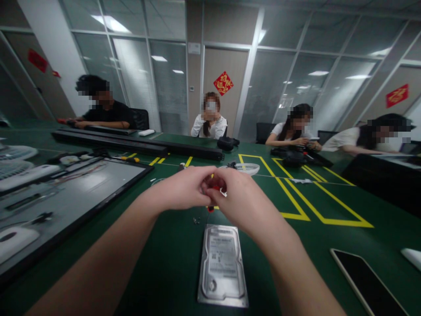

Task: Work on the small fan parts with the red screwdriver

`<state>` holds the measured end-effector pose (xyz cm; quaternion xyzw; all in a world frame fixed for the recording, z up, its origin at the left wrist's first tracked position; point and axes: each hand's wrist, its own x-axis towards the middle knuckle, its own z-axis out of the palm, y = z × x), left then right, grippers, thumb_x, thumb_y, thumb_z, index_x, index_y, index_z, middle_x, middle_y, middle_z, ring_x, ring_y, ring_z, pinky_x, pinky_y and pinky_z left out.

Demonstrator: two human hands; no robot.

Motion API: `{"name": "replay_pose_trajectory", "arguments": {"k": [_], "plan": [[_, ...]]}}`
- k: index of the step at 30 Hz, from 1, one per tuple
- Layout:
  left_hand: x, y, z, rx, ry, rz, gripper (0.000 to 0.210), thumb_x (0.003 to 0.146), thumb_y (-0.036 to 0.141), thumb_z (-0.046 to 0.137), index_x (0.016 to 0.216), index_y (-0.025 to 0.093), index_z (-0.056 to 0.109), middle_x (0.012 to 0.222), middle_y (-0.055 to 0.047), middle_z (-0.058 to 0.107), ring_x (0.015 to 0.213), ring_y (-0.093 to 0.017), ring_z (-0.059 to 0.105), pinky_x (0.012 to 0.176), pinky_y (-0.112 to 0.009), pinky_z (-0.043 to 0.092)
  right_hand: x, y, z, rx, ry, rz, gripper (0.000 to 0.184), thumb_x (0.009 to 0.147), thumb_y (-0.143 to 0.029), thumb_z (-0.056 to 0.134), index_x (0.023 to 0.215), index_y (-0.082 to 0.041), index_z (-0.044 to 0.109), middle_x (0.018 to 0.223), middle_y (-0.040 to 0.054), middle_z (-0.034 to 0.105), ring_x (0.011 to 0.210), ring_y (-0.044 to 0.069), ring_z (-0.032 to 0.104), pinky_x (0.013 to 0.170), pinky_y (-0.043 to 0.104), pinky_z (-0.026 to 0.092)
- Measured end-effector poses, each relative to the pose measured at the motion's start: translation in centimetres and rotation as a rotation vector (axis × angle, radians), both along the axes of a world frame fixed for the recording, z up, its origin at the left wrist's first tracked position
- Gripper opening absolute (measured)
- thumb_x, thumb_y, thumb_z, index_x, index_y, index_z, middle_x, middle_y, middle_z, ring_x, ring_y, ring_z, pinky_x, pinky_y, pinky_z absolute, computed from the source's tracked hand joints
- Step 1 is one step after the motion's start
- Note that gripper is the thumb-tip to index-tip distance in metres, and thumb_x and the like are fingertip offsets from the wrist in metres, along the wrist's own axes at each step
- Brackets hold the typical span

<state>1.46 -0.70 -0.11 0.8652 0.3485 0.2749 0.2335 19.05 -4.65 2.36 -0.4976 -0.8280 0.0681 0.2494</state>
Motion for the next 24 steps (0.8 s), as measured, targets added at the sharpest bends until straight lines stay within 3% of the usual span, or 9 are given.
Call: {"name": "replay_pose_trajectory", "arguments": {"k": [9,14,19,24], "plan": [[-0.11,-0.08,0.15,0.015,0.024,-0.006,0.04,0.071,0.014,0.07,0.109,0.019,0.065,0.109,-0.005,0.074,0.094,-0.023,0.069,0.077,-0.032,0.053,0.0,-0.01,-0.24,-0.065,0.04,0.06,0.013,0.088,-0.013,0.064,0.095,-0.023,0.071,0.096,-0.0003,0.075,0.086,0.017,0.068,0.073,0.028,0.045],[-0.14,0.2,-0.08,-0.011,0.021,0.022,0.041,0.069,0.023,0.078,0.108,0.02,0.065,0.104,-0.005,0.073,0.09,-0.023,0.068,0.073,-0.031,0.053,0.03,-0.01,-0.07,-0.035,0.01,0.018,0.008,0.088,-0.016,0.066,0.089,-0.022,0.071,0.085,-0.0011,0.075,0.076,0.016,0.067,0.066,0.028,0.042],[-0.26,-0.05,0.24,0.006,0.037,-0.017,0.044,0.071,0.013,0.071,0.113,0.021,0.065,0.109,-0.005,0.073,0.092,-0.021,0.068,0.074,-0.029,0.052,0.4,0.08,-0.14,-0.052,0.021,0.064,0.022,0.089,-0.009,0.061,0.096,-0.024,0.075,0.098,-0.001,0.078,0.09,0.017,0.07,0.076,0.027,0.044],[-0.04,-0.08,0.17,0.02,0.017,0.029,0.033,0.073,0.019,0.071,0.106,0.021,0.066,0.104,-0.003,0.073,0.091,-0.021,0.068,0.073,-0.03,0.05,0.27,0.11,-0.15,-0.055,0.016,0.048,0.011,0.09,-0.019,0.065,0.094,-0.024,0.074,0.091,-0.001,0.077,0.081,0.017,0.068,0.068,0.028,0.043]]}}
